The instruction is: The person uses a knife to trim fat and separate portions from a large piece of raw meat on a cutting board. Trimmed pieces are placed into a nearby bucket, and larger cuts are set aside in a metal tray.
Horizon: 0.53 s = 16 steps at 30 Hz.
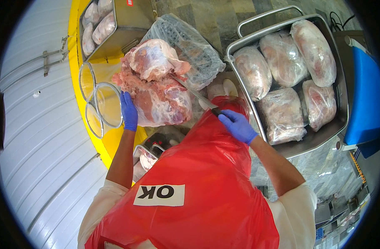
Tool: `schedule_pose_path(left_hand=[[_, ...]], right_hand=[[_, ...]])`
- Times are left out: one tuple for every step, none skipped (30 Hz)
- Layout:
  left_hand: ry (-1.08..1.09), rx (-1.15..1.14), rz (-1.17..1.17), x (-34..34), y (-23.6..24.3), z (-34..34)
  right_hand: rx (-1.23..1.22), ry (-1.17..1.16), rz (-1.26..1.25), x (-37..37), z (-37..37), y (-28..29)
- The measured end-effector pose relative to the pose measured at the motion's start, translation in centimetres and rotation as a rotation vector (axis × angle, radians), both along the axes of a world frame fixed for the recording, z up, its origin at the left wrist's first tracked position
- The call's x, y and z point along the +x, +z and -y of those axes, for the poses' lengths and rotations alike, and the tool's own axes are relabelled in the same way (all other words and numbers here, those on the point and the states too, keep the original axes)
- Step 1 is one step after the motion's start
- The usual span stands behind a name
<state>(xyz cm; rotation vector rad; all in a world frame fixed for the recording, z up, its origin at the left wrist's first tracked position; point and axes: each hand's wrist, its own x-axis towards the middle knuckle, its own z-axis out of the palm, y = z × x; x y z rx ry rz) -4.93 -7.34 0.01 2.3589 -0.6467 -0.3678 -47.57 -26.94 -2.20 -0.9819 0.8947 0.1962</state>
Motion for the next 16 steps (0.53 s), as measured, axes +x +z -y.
schedule_pose_path(left_hand=[[0.005, 0.022, 0.013, 0.1, 0.0, -0.1], [0.011, 0.045, 0.026, 0.1, -0.1, -0.2], [0.015, 0.066, 0.039, 0.1, -0.1, -0.2], [0.013, 0.070, 0.034, 0.0, 0.1, 0.1], [0.012, 0.073, 0.029, -0.4, 0.6, 0.5], [0.014, 0.076, 0.026, -0.7, 0.9, 0.7], [0.016, 0.077, 0.020, -0.5, 0.9, 0.5], [0.017, 0.077, 0.011, -0.2, 0.6, 0.1], [0.014, 0.076, 0.001, 0.0, 0.4, 0.1], [0.020, 0.088, 0.018, 0.0, 0.4, 0.1], [0.027, 0.101, 0.036, 0.0, 0.4, 0.1], [0.036, 0.116, 0.049, -0.1, 0.3, 0.0], [0.039, 0.109, 0.036, -0.3, 0.3, 0.1], [0.041, 0.101, 0.023, -0.3, 0.4, 0.2], [0.043, 0.094, 0.010, -0.3, 0.5, 0.2], [0.046, 0.072, -0.003, -0.3, 0.4, 0.3]], right_hand=[[-0.196, 0.028, 0.024, -0.8, 0.9, 0.3], [-0.392, 0.058, 0.048, -1.5, 1.8, 0.5], [-0.589, 0.086, 0.072, -1.8, 2.7, 1.1], [-0.630, 0.164, 0.020, -1.4, 3.9, 2.5], [-0.671, 0.244, -0.032, -0.7, 5.7, 4.4], [-0.711, 0.326, -0.081, 0.2, 7.3, 6.3], [-0.724, 0.384, -0.095, 1.2, 8.6, 8.2], [-0.736, 0.441, -0.111, 2.4, 9.7, 10.1], [-0.749, 0.495, -0.130, 3.4, 10.5, 11.5], [-0.744, 0.523, -0.132, 4.0, 11.2, 12.1], [-0.779, 0.571, -0.149, 4.7, 11.7, 13.0], [-0.813, 0.624, -0.169, 5.6, 12.2, 14.1], [-0.843, 0.672, -0.191, 6.2, 12.6, 14.8], [-0.857, 0.703, -0.208, 6.7, 12.8, 15.2], [-0.871, 0.734, -0.225, 7.2, 13.0, 15.6], [-0.885, 0.765, -0.242, 7.6, 13.1, 15.8]])
